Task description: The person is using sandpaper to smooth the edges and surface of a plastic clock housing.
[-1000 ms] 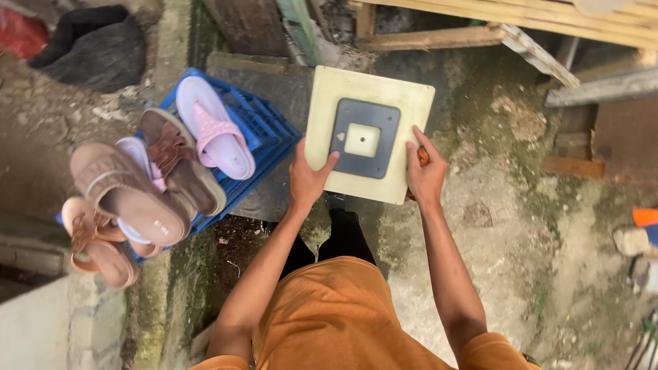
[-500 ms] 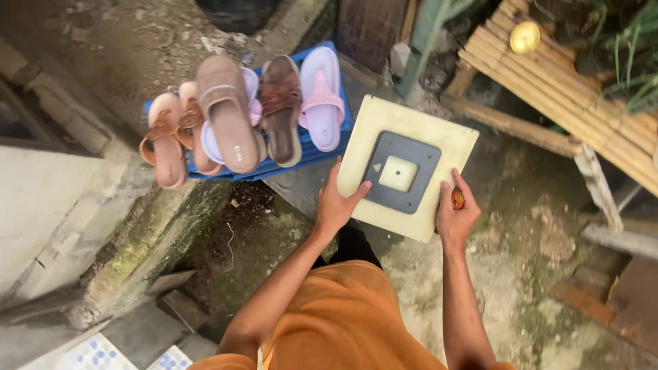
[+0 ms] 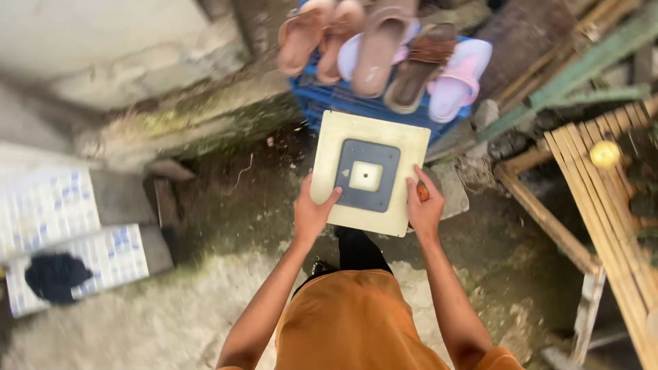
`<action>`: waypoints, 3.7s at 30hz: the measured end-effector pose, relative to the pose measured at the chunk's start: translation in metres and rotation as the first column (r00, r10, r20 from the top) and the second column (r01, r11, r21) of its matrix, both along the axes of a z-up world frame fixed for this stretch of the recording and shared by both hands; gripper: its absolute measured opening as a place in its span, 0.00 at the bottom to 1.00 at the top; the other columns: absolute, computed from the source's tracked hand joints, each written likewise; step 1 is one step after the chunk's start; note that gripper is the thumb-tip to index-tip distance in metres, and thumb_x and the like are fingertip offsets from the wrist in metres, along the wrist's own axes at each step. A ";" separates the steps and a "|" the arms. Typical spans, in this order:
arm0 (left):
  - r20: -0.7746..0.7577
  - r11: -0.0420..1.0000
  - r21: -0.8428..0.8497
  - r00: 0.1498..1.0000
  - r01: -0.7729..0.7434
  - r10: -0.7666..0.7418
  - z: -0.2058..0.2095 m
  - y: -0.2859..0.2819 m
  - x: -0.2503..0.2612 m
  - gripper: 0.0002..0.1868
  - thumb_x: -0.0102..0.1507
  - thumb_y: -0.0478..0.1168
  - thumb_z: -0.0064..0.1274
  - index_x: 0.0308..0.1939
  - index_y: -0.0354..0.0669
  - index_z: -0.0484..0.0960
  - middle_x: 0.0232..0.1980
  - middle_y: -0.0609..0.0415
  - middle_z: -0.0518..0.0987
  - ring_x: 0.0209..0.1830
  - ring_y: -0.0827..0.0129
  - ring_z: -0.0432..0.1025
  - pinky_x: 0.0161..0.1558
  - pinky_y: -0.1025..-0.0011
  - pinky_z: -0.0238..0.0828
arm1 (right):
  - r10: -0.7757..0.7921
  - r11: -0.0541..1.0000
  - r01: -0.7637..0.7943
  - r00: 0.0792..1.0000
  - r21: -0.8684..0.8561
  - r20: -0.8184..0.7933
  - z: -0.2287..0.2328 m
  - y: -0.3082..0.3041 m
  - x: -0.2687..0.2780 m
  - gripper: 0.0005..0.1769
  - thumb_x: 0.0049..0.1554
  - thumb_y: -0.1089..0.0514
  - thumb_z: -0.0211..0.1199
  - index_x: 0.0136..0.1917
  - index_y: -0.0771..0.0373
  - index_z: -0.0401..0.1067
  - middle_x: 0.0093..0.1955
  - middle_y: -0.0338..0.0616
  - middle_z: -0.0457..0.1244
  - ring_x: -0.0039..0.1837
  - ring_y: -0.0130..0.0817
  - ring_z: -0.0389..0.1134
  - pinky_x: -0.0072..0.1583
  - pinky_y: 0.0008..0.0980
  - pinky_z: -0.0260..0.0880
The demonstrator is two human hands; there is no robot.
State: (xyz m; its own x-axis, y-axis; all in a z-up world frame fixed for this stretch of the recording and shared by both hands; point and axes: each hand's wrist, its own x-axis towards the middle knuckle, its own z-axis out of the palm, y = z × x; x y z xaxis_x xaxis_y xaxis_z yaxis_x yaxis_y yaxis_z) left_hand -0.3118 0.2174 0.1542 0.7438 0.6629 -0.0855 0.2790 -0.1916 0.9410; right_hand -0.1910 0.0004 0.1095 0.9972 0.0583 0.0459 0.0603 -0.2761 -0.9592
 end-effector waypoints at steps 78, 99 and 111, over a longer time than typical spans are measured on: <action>0.017 0.845 0.464 0.951 0.265 -0.307 0.100 0.104 0.319 0.25 0.64 0.55 0.60 0.56 0.41 0.82 0.57 0.41 0.82 0.61 0.47 0.75 0.62 0.56 0.67 | -0.128 0.991 0.129 0.992 0.029 -0.008 0.109 0.064 0.175 0.25 0.59 0.62 0.66 0.70 0.62 0.72 0.40 0.32 0.65 0.40 0.15 0.60 0.43 0.20 0.65; -0.193 0.326 0.785 0.708 0.526 -0.679 0.078 0.090 0.354 0.60 0.45 0.68 0.70 0.75 0.46 0.64 0.76 0.33 0.57 0.73 0.41 0.53 0.70 0.40 0.45 | -0.330 0.912 0.356 0.932 0.204 -0.153 0.049 0.129 0.175 0.23 0.59 0.61 0.67 0.67 0.65 0.75 0.44 0.33 0.67 0.43 0.17 0.63 0.47 0.21 0.68; -0.158 0.246 0.829 0.632 0.502 -0.758 0.055 0.086 0.357 0.58 0.45 0.62 0.71 0.75 0.49 0.65 0.75 0.34 0.58 0.71 0.42 0.56 0.67 0.43 0.49 | -0.437 0.897 0.417 0.885 -0.147 -0.158 0.024 0.091 0.155 0.18 0.64 0.58 0.59 0.66 0.63 0.65 0.34 0.43 0.61 0.37 0.25 0.60 0.42 0.28 0.63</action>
